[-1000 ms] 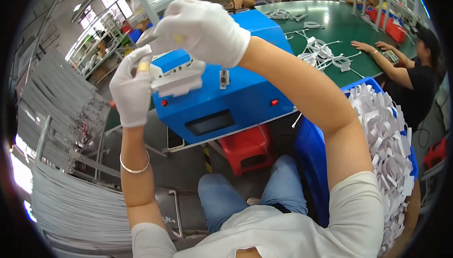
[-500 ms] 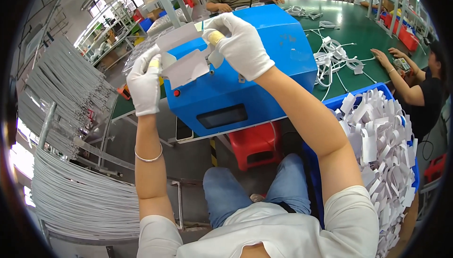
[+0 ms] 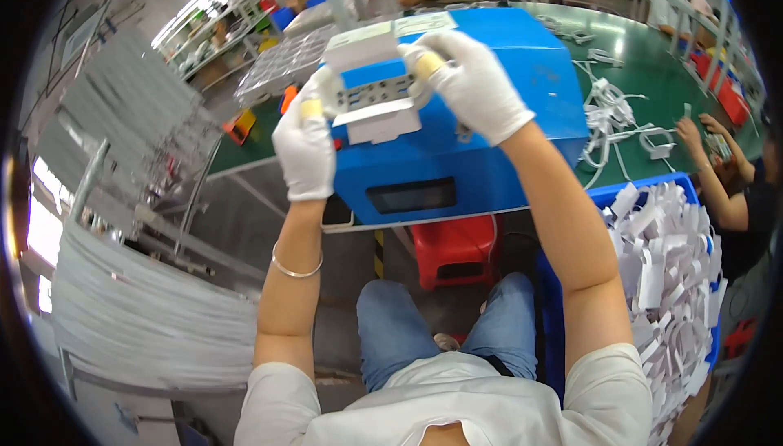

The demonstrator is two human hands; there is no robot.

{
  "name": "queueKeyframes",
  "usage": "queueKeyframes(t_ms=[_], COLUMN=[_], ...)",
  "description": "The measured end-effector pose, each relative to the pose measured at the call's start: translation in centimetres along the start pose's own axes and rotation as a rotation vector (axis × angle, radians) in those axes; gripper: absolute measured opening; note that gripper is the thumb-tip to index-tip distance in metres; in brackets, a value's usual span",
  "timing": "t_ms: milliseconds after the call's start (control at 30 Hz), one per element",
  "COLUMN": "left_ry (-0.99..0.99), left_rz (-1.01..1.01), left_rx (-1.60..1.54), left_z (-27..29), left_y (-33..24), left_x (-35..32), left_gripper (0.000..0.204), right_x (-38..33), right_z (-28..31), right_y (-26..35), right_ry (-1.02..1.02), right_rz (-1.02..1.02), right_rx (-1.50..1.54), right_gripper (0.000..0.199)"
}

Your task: Process and test white electrical cables using a machine in a factory setting.

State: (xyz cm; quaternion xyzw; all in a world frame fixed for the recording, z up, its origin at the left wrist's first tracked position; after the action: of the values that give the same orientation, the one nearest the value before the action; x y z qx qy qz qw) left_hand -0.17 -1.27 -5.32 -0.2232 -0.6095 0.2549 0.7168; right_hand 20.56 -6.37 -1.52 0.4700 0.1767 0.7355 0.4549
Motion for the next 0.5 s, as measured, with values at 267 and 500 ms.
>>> queueKeyframes(t_ms=[267,500], left_ry=[0.190,1.191], left_rz=[-0.263,0.930], left_rx=[0.508,1.489], left_z=[2.8,23.3], left_y=[-1.5,0.7], left_x=[-4.6,-9.5], left_gripper=[0.049,0.036], right_x=[-7.3,-21.5], right_z=[-1.2,-5.4], right_y=[3.4,-6.4], right_ry=[-0.345,-0.121], right_rz=[0.247,-0.497], right_rx=[-0.454,0.212], right_gripper=[0.020,0.018])
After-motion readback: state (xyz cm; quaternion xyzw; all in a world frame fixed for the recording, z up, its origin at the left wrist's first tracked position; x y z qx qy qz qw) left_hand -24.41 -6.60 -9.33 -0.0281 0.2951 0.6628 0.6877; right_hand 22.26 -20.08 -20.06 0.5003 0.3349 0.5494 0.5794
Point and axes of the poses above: each hand's wrist, its own x-axis towards the middle knuckle, its own z-axis out of the back of the hand, y = z × x, the point moved 3 cm from there along x, towards the middle knuckle, and after that the axes turned 10 degrees about y, right-handed, at the moved point
